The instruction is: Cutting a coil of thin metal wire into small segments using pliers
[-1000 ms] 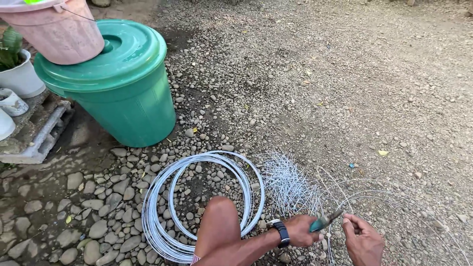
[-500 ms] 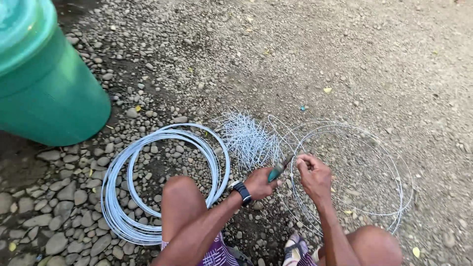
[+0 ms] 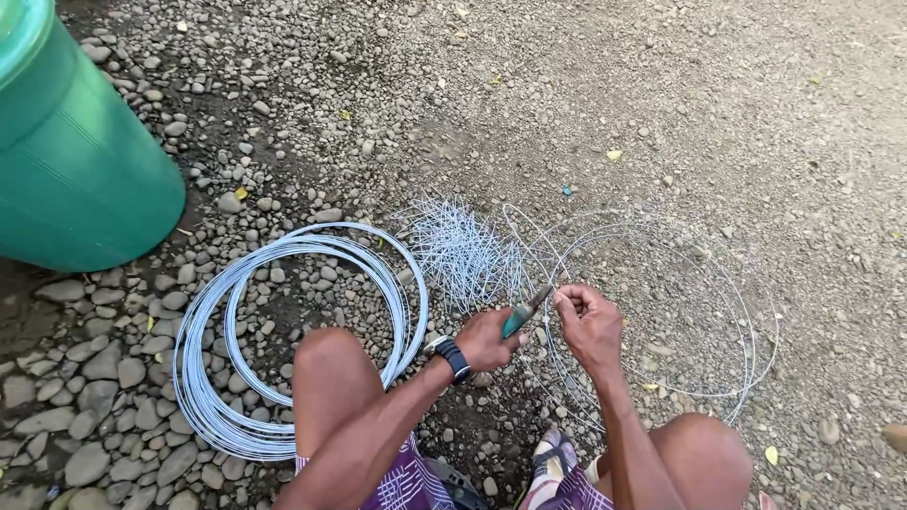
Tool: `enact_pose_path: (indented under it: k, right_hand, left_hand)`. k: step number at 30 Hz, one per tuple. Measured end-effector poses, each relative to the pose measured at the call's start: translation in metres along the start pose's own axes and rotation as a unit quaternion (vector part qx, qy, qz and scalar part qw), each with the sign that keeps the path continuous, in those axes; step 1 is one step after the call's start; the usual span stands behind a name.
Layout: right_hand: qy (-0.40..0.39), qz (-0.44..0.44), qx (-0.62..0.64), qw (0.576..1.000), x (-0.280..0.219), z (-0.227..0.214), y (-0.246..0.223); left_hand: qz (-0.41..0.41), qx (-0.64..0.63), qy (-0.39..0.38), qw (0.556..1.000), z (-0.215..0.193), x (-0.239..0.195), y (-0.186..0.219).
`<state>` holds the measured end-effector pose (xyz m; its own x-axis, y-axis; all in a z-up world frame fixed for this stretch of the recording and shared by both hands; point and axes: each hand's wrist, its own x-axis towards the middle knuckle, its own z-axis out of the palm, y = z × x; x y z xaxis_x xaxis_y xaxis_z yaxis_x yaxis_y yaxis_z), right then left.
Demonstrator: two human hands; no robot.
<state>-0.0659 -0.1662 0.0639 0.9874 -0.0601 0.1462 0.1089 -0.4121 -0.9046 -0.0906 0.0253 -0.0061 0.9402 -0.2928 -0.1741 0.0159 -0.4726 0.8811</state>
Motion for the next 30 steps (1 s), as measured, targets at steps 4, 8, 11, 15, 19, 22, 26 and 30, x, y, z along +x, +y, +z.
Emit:
enact_pose_path:
  k: [4,8,11,15,19,22,26,30]
  right_hand:
    - [-0.014,-0.006,-0.028,0.999,-0.005,0.001,-0.004]
    - [-0.022,-0.007,-0.048,0.999,-0.009,0.004,0.0]
    - [-0.035,-0.016,-0.087,0.995,-0.008,0.004,0.008]
    - [-0.073,-0.019,-0.157,0.985,-0.004,0.0,0.018]
    - [-0.072,-0.002,-0.127,0.989,-0.001,0.002,0.007]
    - [-0.063,0.001,-0.142,0.988,0.007,-0.004,0.021]
    - [-0.194,0.207,-0.066,0.957,0.023,-0.02,0.03]
    - [-0.256,0.326,-0.037,0.909,0.022,-0.06,0.054]
  left_hand:
    - [0.012,-0.013,0.018,1.0,0.003,-0.003,-0.001]
    - [-0.006,0.043,0.008,0.999,0.009,0.001,-0.006]
    - [-0.027,0.065,-0.003,0.998,0.002,-0.007,0.01]
    - [-0.135,0.028,-0.084,0.987,-0.012,-0.006,0.046]
    - [-0.139,-0.003,-0.091,0.986,-0.005,0.012,0.031]
    - [-0.093,0.051,-0.094,0.99,0.009,0.028,0.009]
    - [-0.097,0.0,-0.054,0.994,0.0,0.03,-0.003]
    - [-0.145,-0.123,-0.028,0.981,-0.019,0.038,-0.03]
